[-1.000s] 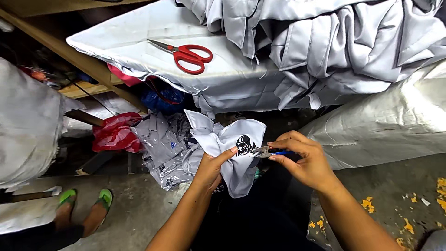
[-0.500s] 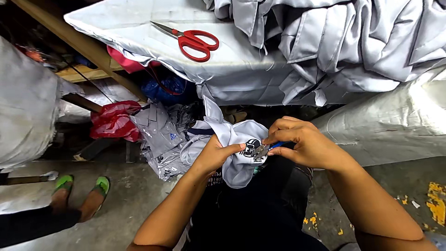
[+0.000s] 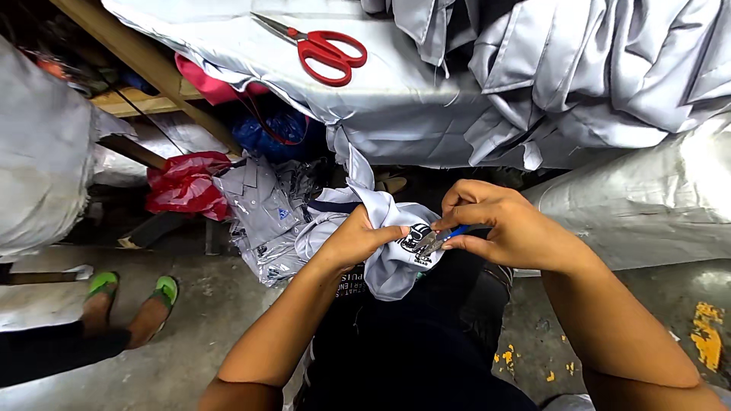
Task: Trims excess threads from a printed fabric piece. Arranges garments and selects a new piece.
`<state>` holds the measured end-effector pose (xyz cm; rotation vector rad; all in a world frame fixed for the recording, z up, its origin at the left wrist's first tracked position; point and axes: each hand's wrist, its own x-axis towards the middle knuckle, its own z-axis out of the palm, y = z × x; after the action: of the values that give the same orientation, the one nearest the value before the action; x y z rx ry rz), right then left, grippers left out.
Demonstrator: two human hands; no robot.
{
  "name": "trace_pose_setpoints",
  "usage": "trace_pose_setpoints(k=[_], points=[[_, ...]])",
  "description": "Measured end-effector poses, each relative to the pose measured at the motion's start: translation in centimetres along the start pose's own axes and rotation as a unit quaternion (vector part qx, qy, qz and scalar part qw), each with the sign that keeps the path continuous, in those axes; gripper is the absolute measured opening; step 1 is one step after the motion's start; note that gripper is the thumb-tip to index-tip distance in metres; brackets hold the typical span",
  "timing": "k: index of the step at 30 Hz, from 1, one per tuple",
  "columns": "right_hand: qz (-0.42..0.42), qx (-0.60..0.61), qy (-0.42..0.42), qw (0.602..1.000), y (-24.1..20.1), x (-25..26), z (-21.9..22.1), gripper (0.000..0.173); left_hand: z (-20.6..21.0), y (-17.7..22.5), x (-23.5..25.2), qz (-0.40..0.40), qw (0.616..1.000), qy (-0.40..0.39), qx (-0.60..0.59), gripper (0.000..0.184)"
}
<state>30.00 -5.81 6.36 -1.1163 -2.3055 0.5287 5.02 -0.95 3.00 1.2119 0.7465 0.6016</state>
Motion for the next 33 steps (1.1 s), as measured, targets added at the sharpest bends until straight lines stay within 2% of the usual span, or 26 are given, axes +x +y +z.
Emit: trace_pose_setpoints(k=[15,33], points=[[-0.068,0.037,-0.059,0.995,1.0,1.4,0.9,0.012,-0.6,-0.2,0.3,-0.024,0.997,-0.067,0.009,0.020],[-0.069,0.072,-0.060,0.993,1.5,1.5,1.2,0.010,-1.0,-0.8,0.6,-0.021,0.995,-0.093,-0.001,0.017]])
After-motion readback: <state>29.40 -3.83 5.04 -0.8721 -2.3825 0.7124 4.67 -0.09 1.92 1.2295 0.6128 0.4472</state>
